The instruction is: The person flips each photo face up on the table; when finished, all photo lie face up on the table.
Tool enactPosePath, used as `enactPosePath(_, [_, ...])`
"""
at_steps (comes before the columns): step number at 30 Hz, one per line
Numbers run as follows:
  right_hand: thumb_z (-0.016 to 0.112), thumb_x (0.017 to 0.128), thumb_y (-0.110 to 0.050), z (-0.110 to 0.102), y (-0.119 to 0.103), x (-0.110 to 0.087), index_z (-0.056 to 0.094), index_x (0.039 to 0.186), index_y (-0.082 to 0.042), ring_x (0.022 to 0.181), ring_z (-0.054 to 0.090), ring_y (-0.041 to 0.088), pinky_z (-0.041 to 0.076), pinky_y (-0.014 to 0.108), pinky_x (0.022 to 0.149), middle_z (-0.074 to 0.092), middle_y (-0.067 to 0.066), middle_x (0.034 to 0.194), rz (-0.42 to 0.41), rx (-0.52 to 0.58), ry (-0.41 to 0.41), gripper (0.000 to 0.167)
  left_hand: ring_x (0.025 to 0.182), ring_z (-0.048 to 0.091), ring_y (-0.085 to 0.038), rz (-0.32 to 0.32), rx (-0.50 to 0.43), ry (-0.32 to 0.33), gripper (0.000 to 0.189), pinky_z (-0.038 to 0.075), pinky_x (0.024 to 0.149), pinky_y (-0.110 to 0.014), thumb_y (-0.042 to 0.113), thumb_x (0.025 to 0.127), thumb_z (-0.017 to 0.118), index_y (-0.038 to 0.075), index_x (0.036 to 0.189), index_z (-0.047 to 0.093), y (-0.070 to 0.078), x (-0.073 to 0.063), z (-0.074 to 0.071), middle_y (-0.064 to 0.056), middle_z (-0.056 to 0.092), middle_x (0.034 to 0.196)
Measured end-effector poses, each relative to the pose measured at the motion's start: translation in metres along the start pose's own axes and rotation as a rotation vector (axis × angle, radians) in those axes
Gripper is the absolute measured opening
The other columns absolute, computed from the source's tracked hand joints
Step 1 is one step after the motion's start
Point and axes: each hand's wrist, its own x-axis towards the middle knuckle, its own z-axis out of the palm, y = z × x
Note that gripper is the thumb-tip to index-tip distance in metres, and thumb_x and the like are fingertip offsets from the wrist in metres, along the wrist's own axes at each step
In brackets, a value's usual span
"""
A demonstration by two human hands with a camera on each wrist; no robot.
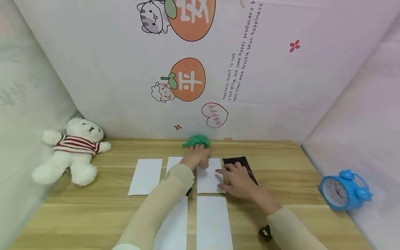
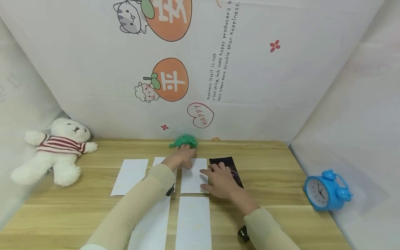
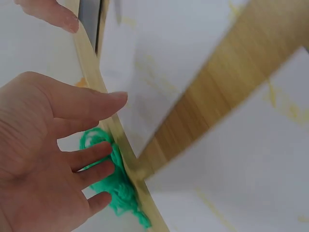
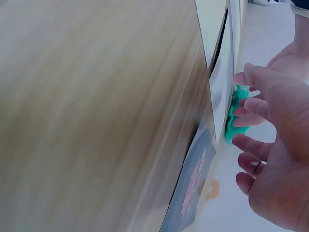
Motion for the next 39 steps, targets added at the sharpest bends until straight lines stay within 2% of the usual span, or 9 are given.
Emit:
enactPosePath(5, [0.077,0.09,-0.048,0.007,-0.005,0.007,0.064,0.142,-0.022,0.111,0.048,0.034,0.041,0.046,0.084,0.063,0.019,0.142,0.046,-0.047,-0.063,0.059,0.163,0.017,-0.036,-0.004,-0.052,-0.022,0.08,0.013,0.135,-0.055,0.013,0.091,0.069,0.02,0.163,0.034,-0.008,-0.001,0.004,-0.018,0.025,0.173])
enactPosePath(9, [0.077,0.089,-0.05,0.011,-0.006,0.01,0.065,0.141,-0.024,0.112,0.048,0.035,0.043,0.049,0.087,0.063,0.021,0.142,0.071,-0.059,-0.1,0.06,0.163,0.016,-0.038,0.006,-0.054,-0.028,0.082,0.013,0.135,-0.056,0.011,0.09,0.071,0.02,0.163,0.034,-0.01,0.0,0.006,-0.019,0.024,0.173])
enactPosePath(13, [0.078,0.089,-0.049,0.013,-0.007,0.012,0.066,0.139,-0.024,0.115,0.048,0.037,0.044,0.052,0.09,0.061,0.022,0.144,0.081,-0.046,-0.116,0.057,0.161,0.021,-0.038,0.015,-0.043,-0.015,0.077,0.015,0.134,-0.057,0.011,0.091,0.07,0.02,0.16,0.039,-0.011,0.003,0.009,-0.019,0.029,0.17])
enactPosePath(18, [0.076,0.091,-0.048,0.014,-0.008,0.012,0.066,0.139,-0.025,0.121,0.047,0.038,0.046,0.057,0.097,0.057,0.021,0.148,0.092,-0.049,-0.136,0.054,0.152,0.035,-0.036,0.027,-0.042,-0.003,0.063,0.023,0.13,-0.06,0.012,0.089,0.07,0.021,0.149,0.053,-0.012,0.009,0.013,-0.016,0.044,0.159])
enactPosePath(24, [0.075,0.092,-0.047,0.015,-0.008,0.013,0.066,0.14,-0.025,0.123,0.047,0.039,0.046,0.059,0.099,0.055,0.022,0.149,0.092,-0.034,-0.128,0.053,0.145,0.042,-0.033,0.019,-0.05,-0.004,0.061,0.028,0.127,-0.059,0.01,0.087,0.073,0.023,0.144,0.057,-0.011,0.011,0.012,-0.012,0.051,0.152])
enactPosePath(25, [0.076,0.092,-0.046,0.015,-0.008,0.013,0.066,0.139,-0.024,0.123,0.048,0.039,0.046,0.059,0.099,0.055,0.022,0.149,0.089,-0.03,-0.125,0.053,0.146,0.042,-0.033,0.018,-0.051,-0.009,0.062,0.027,0.128,-0.058,0.01,0.087,0.073,0.023,0.145,0.056,-0.01,0.008,0.011,-0.012,0.051,0.152])
enactPosePath(35, [0.075,0.093,-0.046,0.018,-0.006,0.013,0.066,0.14,-0.023,0.126,0.046,0.041,0.045,0.064,0.105,0.054,0.023,0.149,0.089,-0.017,-0.127,0.053,0.144,0.041,-0.034,0.007,-0.052,-0.034,0.057,0.03,0.128,-0.055,0.009,0.09,0.072,0.019,0.144,0.056,-0.008,0.014,0.014,-0.013,0.05,0.15])
enactPosePath(39, [0.075,0.093,-0.045,0.018,-0.006,0.013,0.065,0.14,-0.023,0.128,0.046,0.042,0.043,0.065,0.107,0.053,0.023,0.15,0.093,-0.014,-0.13,0.053,0.14,0.043,-0.033,0.021,-0.036,-0.016,0.057,0.036,0.125,-0.051,0.009,0.091,0.071,0.018,0.145,0.056,-0.005,0.008,0.011,-0.015,0.048,0.15])
